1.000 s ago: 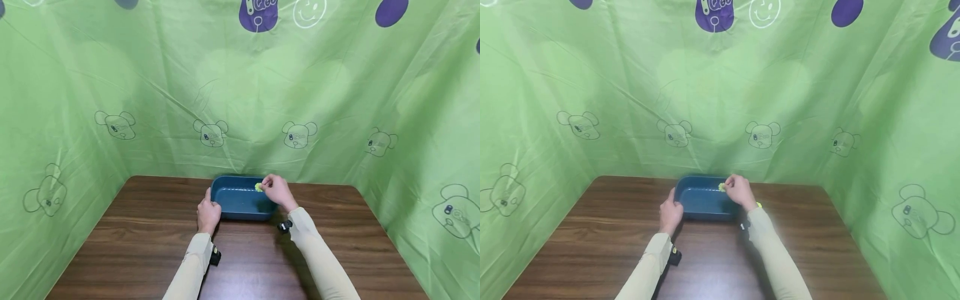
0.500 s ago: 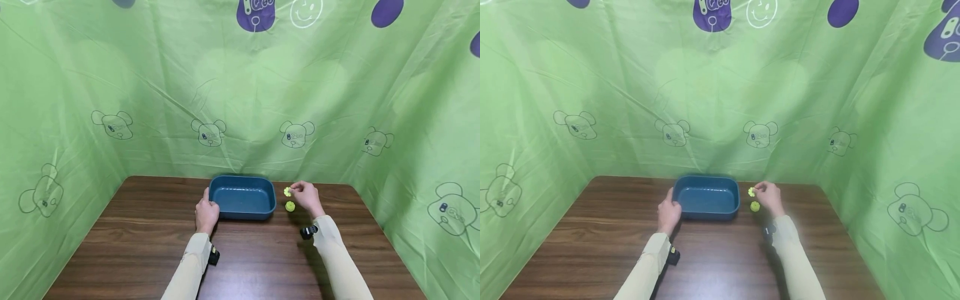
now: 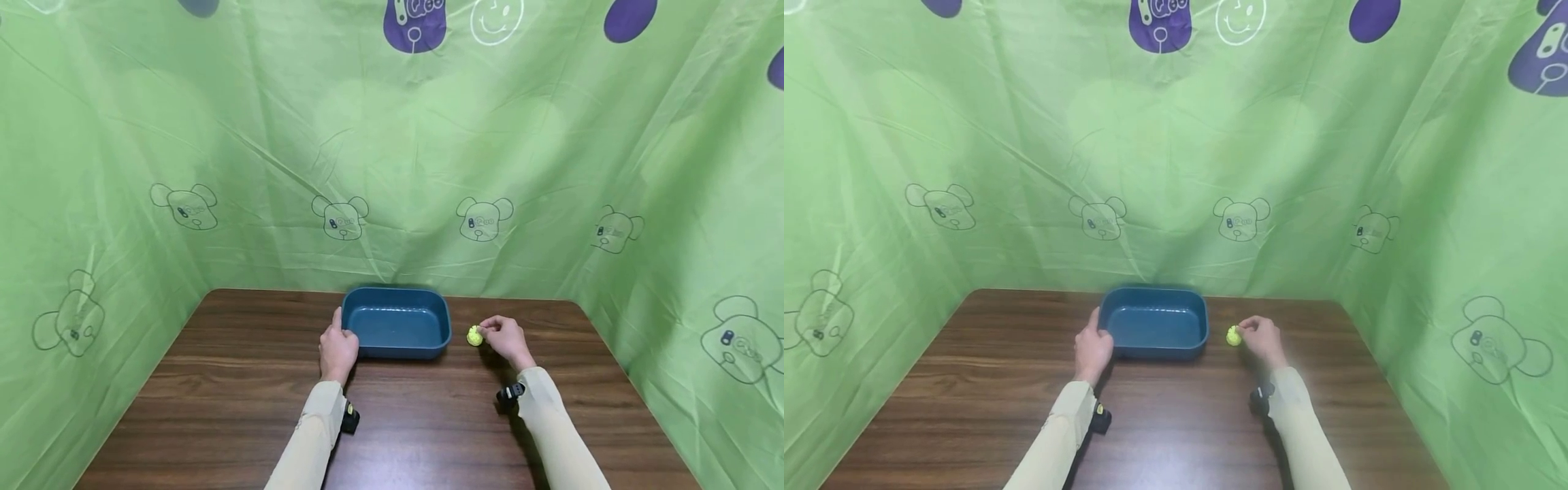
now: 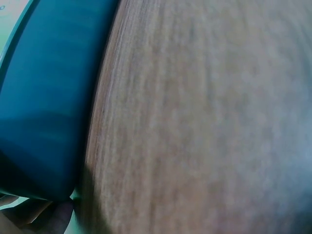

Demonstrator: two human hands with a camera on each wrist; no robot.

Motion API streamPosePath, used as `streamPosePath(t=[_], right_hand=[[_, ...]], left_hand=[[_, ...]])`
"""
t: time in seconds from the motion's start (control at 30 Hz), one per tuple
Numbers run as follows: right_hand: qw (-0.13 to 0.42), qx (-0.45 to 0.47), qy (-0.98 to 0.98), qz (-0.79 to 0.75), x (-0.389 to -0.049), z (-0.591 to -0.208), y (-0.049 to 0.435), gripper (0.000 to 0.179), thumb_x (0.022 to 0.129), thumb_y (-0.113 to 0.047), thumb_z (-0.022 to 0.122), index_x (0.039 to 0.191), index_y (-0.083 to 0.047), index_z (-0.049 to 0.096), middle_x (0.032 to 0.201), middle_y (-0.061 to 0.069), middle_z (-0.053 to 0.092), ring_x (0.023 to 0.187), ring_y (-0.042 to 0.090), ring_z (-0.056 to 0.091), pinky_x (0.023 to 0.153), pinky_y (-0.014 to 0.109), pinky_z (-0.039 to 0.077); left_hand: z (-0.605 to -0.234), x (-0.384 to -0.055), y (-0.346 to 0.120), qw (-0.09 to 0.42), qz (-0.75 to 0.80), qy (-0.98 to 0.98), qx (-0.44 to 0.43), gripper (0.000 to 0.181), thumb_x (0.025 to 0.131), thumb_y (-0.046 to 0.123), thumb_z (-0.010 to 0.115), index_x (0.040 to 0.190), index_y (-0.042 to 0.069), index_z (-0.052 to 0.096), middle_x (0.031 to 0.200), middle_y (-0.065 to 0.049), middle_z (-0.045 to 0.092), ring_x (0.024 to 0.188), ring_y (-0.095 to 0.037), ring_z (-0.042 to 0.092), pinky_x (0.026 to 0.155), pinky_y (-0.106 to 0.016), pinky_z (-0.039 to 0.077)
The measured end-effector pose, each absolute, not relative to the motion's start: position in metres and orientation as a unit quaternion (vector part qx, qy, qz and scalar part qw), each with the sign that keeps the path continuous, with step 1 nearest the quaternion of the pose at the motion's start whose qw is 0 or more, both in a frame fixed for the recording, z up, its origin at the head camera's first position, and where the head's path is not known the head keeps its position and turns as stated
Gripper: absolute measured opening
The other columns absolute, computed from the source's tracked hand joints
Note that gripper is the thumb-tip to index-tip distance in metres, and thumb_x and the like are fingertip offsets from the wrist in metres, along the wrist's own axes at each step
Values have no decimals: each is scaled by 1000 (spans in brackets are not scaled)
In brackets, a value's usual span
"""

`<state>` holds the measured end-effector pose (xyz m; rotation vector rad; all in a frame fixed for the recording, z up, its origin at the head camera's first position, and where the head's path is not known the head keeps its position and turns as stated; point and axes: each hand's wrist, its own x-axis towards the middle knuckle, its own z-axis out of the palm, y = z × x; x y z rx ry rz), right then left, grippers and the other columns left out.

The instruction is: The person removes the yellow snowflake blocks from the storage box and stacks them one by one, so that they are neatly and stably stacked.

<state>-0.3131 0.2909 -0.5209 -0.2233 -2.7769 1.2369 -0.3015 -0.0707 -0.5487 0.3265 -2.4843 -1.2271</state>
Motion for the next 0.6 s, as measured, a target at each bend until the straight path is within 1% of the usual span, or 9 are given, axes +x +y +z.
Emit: streamPosePath(t=[0.1, 0.23, 0.43, 0.6], right_hand=[[51, -72, -912, 400, -312, -524, 290, 16, 92, -17, 70, 98, -2, 73, 86, 9, 71, 69, 14, 57, 63, 28, 45], [57, -71, -918, 386, -313, -524, 289, 16, 92, -18, 70, 97, -3, 74, 87, 9, 72, 72, 16, 60, 66, 29, 45], [52, -79, -922, 375, -313, -528, 290, 16, 93, -19, 69, 97, -4, 75, 87, 8, 71, 77, 19, 60, 68, 29, 44], [45, -84, -920, 379, -312, -531, 290, 16, 93, -18, 69, 97, -3, 74, 87, 10, 70, 76, 19, 59, 69, 28, 44]], left_hand=[[-549, -301, -71, 174, -432, -877, 117, 63, 89, 10, 47, 152, 16, 47, 113, -27, 69, 104, -54, 64, 91, -60, 50], [-548, -302, -72, 172, -432, -877, 120, 63, 90, 11, 46, 153, 16, 46, 115, -28, 68, 106, -53, 64, 93, -61, 50], [-548, -302, -72, 172, -432, -877, 117, 63, 90, 11, 47, 153, 17, 46, 116, -27, 68, 108, -53, 64, 93, -60, 50], [-550, -302, -72, 171, -431, -878, 115, 63, 90, 11, 48, 152, 16, 47, 115, -27, 68, 107, -52, 64, 93, -60, 50]])
